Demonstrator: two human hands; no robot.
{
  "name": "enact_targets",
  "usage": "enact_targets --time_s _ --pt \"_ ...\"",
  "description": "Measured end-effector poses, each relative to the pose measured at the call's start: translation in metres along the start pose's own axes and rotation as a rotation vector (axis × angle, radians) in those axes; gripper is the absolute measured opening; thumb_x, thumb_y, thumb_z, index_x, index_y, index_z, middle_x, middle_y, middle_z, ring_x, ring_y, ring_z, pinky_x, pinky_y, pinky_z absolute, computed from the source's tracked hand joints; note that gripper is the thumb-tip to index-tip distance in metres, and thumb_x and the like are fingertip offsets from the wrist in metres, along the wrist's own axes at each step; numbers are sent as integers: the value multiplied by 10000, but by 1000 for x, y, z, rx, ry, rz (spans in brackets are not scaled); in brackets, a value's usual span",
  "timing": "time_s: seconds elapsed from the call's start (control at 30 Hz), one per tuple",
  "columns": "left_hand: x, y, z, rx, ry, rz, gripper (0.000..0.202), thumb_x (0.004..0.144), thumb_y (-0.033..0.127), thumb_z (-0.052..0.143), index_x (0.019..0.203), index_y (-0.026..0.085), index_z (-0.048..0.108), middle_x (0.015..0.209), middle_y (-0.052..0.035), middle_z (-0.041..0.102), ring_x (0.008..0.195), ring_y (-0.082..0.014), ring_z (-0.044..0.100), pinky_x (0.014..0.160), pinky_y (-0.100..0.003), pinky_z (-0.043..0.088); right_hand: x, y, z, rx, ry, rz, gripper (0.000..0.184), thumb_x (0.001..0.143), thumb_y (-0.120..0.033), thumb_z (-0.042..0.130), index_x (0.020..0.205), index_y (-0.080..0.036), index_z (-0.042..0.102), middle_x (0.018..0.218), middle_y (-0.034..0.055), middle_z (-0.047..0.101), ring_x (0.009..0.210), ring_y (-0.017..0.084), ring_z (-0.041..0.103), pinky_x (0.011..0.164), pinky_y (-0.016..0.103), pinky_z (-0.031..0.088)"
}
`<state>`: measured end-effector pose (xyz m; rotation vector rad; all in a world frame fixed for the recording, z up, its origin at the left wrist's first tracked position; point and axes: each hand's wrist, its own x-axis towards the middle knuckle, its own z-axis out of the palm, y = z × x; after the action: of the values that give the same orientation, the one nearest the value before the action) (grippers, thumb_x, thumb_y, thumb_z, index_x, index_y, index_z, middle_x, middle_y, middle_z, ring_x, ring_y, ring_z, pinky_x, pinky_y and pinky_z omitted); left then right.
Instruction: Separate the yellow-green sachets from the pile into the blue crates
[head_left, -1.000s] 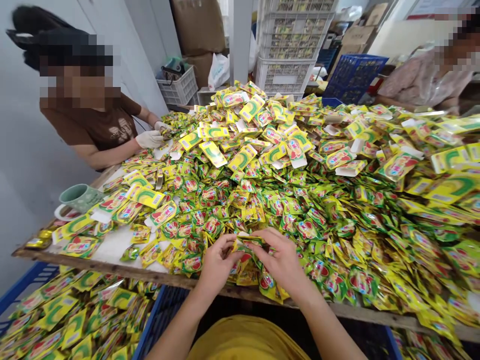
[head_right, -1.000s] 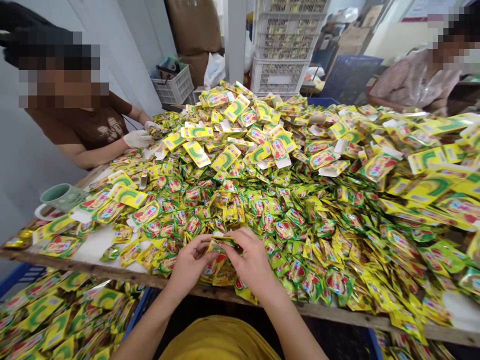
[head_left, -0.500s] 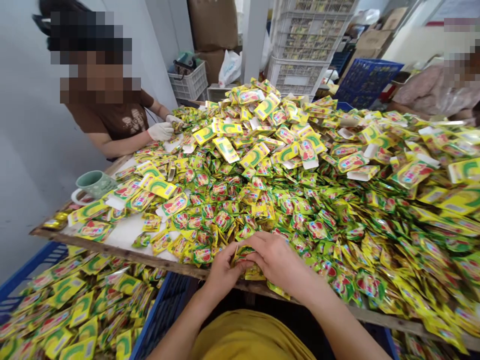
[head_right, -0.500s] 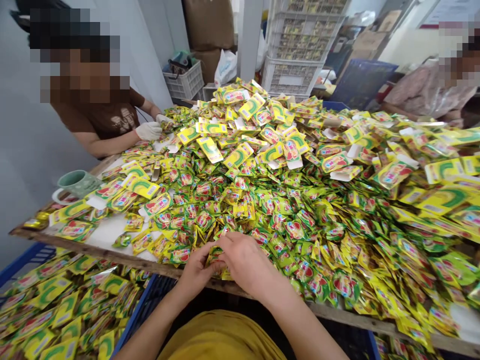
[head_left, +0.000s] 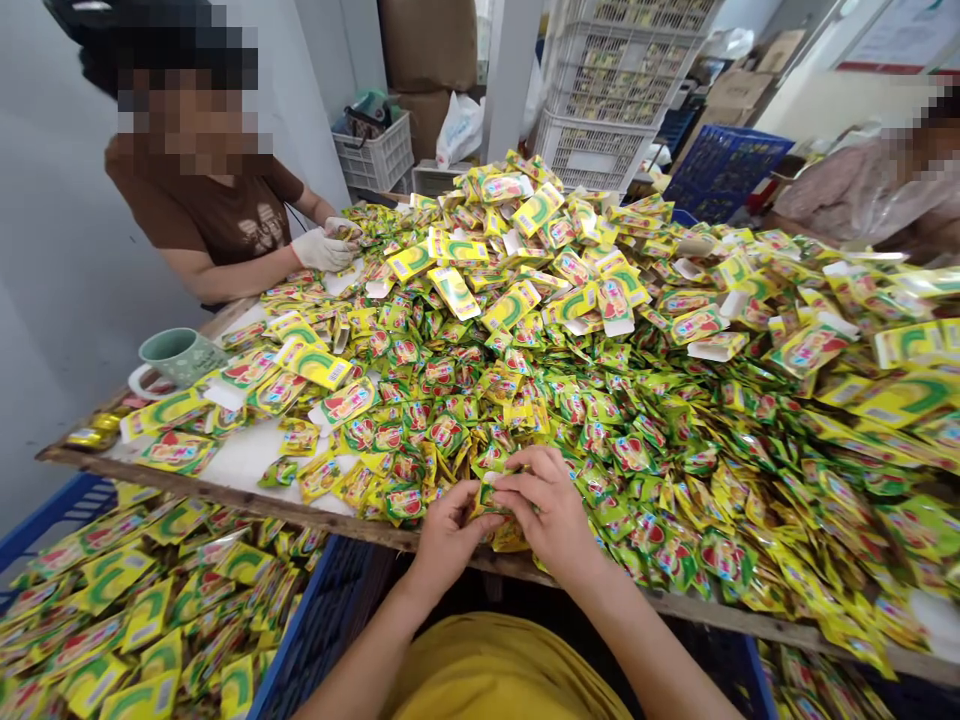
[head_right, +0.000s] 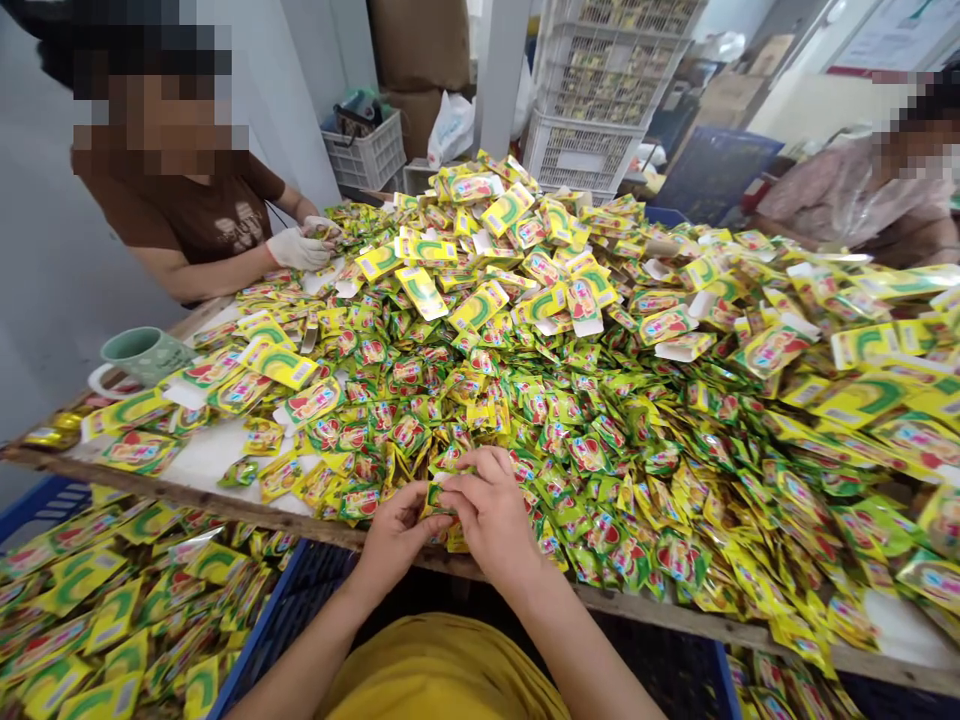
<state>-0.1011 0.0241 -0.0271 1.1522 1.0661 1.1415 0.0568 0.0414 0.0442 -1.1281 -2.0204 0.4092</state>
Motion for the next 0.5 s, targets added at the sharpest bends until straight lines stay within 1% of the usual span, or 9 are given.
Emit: enact_targets --time_s 0.03,0.1,0.17,0.2,0.27,0.3,0.37,0.5 --pt "-1 0 0 -4 1 -5 284 722 328 757 929 158 664 878 -31 665 842 -178 583 771 -261 458 -2 0 0 4 -21 5 128 885 -174 596 948 -226 694 1006 67 623 984 224 533 851 409 464" --pt "-1 1 0 -40 -15 -15 283 729 317 754 943 157 660 892 -35 670 852 -178 591 784 -266 462 -5 1 -2 -6 -105 22 203 903 -149 553 1057 -226 661 1058 76 615 991 221 531 871 418 460" --pt "-1 2 0 -81 -32 -21 278 730 307 755 941 155 658 895 -38 675 852 -179 600 791 -270 468 -5 1 -7 -63 -186 32 246 906 -142 537 1123 -214 627 1037 85 618 949 224 530 835 409 469" --pt "0 2 -1 -92 -35 -18 278 726 302 760 939 154 658 896 -39 677 852 -179 604 794 -271 470 -5 1 -9 -106 -214 30 230 904 -144 536 1108 -201 627 996 89 623 921 230 526 807 403 471" --pt "1 3 -1 -101 -39 0 283 725 284 763 955 155 658 908 -38 678 868 -176 606 809 -270 472 -3 0 -11 -199 -233 18 156 902 -149 533 1007 -180 644 903 88 631 870 238 518 774 399 459" --pt "1 4 0 -108 -38 13 285 730 271 758 970 158 655 920 -37 677 882 -175 607 822 -270 471 -1 -1 -10 -231 -218 10 132 903 -147 528 952 -178 647 863 83 633 845 237 516 774 400 448" --pt "2 5 1 -136 -31 30 280 739 251 748 984 163 645 940 -35 680 905 -173 610 843 -272 470 0 -4 -5 -222 -135 25 111 899 -148 542 861 -185 639 808 63 636 802 220 522 777 387 429" --pt "2 6 3 -175 7 2 283 723 244 756 962 165 627 939 -37 695 902 -181 626 828 -274 480 -5 -2 14 -52 59 172 113 864 -179 627 756 -199 606 737 16 634 734 180 546 704 326 417"
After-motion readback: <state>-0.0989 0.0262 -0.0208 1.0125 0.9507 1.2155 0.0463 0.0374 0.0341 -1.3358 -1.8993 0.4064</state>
